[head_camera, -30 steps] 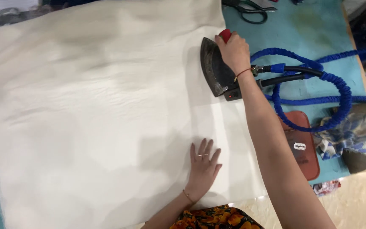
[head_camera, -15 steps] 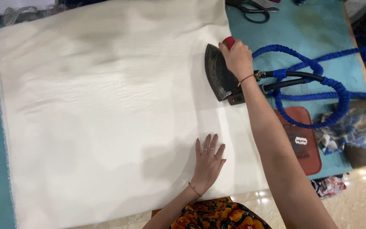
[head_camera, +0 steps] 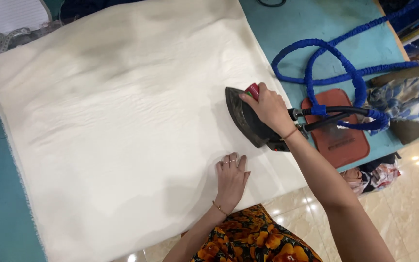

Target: The person irons a large piece of white fabric on a teal ironing table using a steam iron. They repeatedly smooth the fabric with their hands and move the iron across the surface to remove wrinkles, occasionally adjusting the fabric's position.

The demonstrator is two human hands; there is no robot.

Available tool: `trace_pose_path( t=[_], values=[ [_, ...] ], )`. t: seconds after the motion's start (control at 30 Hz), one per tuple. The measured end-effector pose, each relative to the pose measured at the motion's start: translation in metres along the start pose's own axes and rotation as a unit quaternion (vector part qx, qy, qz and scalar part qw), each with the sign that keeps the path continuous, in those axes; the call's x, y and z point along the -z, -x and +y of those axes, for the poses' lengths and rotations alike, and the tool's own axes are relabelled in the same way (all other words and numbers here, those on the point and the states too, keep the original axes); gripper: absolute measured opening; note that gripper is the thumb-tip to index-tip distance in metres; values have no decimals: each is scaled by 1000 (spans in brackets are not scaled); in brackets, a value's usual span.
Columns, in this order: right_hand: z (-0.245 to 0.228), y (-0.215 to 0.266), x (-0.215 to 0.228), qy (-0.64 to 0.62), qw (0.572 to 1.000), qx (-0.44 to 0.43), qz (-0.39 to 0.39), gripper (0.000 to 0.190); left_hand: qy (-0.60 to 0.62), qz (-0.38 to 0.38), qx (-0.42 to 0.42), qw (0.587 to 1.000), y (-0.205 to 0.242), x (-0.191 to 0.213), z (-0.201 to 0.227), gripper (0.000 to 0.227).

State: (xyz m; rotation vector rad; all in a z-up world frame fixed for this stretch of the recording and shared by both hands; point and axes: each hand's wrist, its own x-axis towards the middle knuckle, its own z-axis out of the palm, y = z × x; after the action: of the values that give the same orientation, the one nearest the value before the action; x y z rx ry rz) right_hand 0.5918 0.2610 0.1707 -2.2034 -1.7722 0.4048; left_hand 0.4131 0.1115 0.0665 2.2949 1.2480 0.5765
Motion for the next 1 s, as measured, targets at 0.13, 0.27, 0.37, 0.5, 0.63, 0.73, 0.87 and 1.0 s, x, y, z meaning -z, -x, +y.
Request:
trace_pose_path(
  t=[0.13,0.27,0.37,0.5,0.63,0.73,0.87,1.0],
  values=[
    [-11,18,-7,1,1000,-5,-24,59,-1,-8,-4,1000,8,7,-5,54],
    [-10,5,-18,16,1000,11,5,56,-4,35,-19,999,10,4,-4,55],
    [-11,-27,-22,18,999,16,23,56,-6,39,-18,999,5,-5,-5,55],
    [-7,-76,-34,10,997,29,66,57,-53,46,-22,997,-7,-16,-11,67],
    [-3,-125,-42,13,991,57,117,57,-30,71,20,997,-19,-32,-20,82],
    [-3,-156,-43,4,991,57,125,57,-57,69,44,995,-25,-40,-17,82],
    [-5,-189,-39,-14,994,50,97,62,-73,80,65,992,-35,-50,-11,83],
    [5,-226,-45,-8,993,66,95,63,-58,97,81,990,-43,-61,-7,83]
  ],
)
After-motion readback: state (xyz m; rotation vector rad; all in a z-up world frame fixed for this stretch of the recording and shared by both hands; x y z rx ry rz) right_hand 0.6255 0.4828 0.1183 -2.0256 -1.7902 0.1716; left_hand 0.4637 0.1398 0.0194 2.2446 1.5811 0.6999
